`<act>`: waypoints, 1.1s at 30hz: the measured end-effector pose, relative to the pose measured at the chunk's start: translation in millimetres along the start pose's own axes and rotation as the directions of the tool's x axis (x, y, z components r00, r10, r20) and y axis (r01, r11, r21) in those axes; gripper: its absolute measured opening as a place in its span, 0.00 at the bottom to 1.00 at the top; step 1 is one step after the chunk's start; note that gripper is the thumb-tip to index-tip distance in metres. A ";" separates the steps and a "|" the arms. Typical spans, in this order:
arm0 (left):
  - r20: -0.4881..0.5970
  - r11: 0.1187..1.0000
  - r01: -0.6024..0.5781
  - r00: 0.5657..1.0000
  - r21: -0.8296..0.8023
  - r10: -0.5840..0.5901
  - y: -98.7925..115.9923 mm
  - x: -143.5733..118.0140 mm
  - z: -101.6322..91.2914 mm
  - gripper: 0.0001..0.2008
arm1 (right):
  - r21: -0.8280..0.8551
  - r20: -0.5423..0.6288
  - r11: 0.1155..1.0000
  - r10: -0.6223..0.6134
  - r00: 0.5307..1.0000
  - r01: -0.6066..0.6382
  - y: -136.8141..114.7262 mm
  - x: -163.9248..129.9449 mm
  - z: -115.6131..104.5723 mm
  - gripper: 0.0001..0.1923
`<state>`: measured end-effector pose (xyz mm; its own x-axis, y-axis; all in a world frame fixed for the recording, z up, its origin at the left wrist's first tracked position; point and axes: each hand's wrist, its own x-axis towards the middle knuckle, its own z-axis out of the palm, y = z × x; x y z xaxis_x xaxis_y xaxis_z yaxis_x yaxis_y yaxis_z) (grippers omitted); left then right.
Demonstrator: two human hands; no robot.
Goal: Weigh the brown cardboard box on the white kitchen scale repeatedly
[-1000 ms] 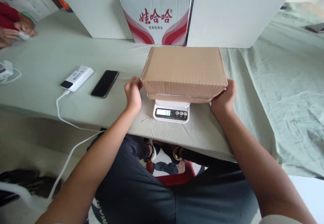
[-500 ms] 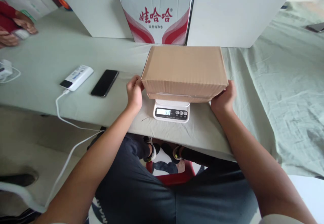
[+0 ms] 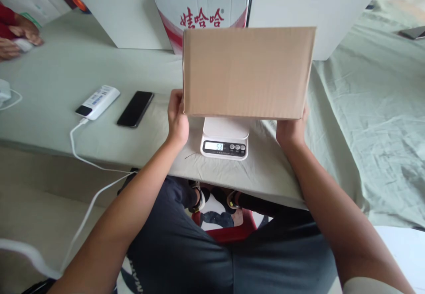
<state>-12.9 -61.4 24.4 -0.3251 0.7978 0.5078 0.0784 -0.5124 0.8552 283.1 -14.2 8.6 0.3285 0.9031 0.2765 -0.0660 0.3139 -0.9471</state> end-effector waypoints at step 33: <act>0.205 0.917 0.398 0.895 0.036 -0.396 -48.3 53.5 9.4 0.36 | -0.118 0.512 0.987 -0.029 0.859 0.104 35.3 16.3 5.4 0.44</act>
<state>-25.1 9.0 11.3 -0.1290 0.9821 0.1370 -0.0234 -0.1412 0.9897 281.0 13.1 -19.5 -0.1979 0.9162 0.3486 0.0807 0.3696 -0.9257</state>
